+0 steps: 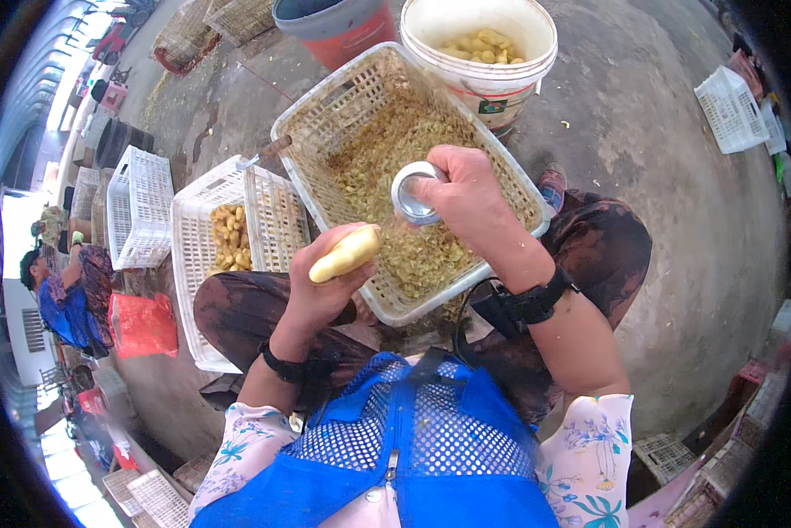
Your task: The person peels ginger roots by hand using a small circular metal scraper, depositing the peeled roots into a bucket and the skins into a basket.
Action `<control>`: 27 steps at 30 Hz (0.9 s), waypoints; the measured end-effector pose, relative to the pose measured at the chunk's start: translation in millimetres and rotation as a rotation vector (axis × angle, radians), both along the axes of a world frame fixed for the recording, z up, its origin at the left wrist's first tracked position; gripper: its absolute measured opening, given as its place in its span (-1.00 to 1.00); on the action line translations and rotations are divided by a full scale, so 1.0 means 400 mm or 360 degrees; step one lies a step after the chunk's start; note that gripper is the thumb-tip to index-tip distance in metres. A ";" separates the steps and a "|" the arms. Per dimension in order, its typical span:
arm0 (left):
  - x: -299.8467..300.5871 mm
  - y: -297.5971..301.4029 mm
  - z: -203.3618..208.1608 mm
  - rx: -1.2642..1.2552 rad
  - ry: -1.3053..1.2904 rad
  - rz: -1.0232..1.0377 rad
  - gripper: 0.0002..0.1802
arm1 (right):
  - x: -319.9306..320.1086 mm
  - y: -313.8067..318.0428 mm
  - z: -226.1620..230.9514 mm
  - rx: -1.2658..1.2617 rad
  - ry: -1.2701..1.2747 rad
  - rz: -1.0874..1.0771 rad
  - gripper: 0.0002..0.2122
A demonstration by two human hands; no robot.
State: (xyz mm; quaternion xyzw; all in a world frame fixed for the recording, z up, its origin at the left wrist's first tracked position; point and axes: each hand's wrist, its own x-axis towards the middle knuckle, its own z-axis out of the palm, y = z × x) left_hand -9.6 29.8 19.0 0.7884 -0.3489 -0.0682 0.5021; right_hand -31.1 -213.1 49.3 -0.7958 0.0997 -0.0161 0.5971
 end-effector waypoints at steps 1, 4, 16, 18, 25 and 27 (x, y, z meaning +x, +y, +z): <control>0.002 0.002 0.000 -0.0051 0.0188 0.0029 -0.46 | -0.004 0.005 -0.008 0.0146 -0.0072 -0.0059 -0.87; 0.003 0.000 -0.026 -0.0270 0.0524 0.0168 -0.46 | -0.014 0.027 -0.003 0.0214 -0.0216 -0.0001 -0.90; -0.005 -0.035 0.003 -0.0765 0.1317 0.0166 -0.50 | -0.003 0.022 -0.006 -0.0334 -0.0206 -0.0070 -0.89; 0.000 -0.043 0.004 -0.0732 0.1332 0.0164 -0.49 | -0.016 0.032 0.007 -0.0001 -0.0199 -0.0038 -0.90; -0.019 -0.085 0.016 -0.0317 0.1156 0.0391 -0.69 | -0.011 0.097 -0.047 0.0102 -0.0582 -0.0017 -0.91; -0.018 -0.072 0.006 -0.0403 0.1265 0.0343 -0.68 | -0.003 0.088 -0.043 0.0085 -0.0587 -0.0009 -0.91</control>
